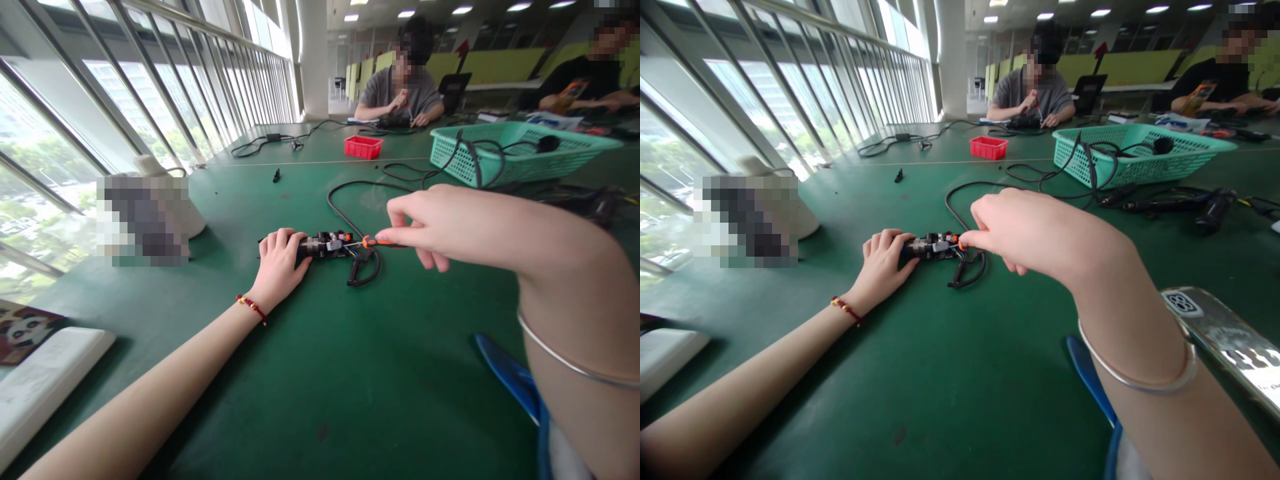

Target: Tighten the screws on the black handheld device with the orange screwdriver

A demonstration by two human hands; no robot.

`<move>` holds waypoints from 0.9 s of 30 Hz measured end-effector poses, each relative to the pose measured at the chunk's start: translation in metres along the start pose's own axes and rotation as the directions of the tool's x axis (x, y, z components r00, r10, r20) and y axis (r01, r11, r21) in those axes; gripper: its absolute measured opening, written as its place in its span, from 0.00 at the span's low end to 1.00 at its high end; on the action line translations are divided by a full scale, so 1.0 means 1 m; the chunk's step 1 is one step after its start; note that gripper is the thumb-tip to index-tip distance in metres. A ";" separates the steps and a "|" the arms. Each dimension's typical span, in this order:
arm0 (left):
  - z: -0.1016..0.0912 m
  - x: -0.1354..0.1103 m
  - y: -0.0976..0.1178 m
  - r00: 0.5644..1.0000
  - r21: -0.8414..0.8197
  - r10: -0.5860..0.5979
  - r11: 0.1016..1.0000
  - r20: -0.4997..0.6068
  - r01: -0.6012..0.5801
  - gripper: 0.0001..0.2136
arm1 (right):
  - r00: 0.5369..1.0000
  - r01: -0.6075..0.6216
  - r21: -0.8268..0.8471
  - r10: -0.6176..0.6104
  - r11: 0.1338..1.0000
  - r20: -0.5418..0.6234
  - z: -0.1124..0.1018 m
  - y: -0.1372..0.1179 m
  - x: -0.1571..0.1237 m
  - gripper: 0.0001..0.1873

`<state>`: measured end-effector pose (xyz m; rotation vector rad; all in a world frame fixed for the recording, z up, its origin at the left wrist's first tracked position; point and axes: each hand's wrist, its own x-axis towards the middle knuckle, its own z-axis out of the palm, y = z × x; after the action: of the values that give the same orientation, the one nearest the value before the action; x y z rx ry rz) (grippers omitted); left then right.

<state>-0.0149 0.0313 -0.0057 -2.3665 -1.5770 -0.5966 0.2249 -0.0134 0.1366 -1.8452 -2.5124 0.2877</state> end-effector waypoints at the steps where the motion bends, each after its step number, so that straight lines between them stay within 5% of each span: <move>1: 0.000 0.000 0.000 1.000 0.001 -0.001 1.000 0.000 0.001 0.16 | 1.000 0.004 -0.027 -0.004 1.000 -0.004 0.001 0.002 0.000 0.18; 8: 0.000 0.000 0.000 1.000 -0.005 -0.003 1.000 0.003 0.003 0.17 | 0.971 0.077 -0.189 -0.116 0.979 -0.207 0.002 0.014 0.005 0.04; 13: 0.000 0.001 0.000 1.000 -0.015 0.000 1.000 0.002 0.000 0.17 | 0.999 0.041 -0.037 -0.042 0.998 -0.028 -0.004 0.008 0.007 0.18; 17: -0.001 0.001 0.000 1.000 -0.015 -0.006 1.000 0.004 0.006 0.17 | 0.998 -0.013 0.001 0.013 1.000 0.056 -0.005 0.013 0.010 0.20; 22: 0.000 0.001 0.000 1.000 -0.027 -0.005 1.000 -0.004 0.005 0.17 | 0.986 0.038 -0.168 -0.065 0.985 -0.157 0.000 0.019 0.013 0.03; 27: 0.000 0.001 0.000 1.000 -0.025 -0.005 1.000 0.004 0.005 0.16 | 0.942 0.087 -0.232 -0.156 0.969 -0.296 0.004 0.014 0.016 0.07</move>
<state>-0.0143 0.0316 -0.0048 -2.3832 -1.5870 -0.6164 0.2331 0.0057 0.1293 -1.6293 -2.4967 -0.2721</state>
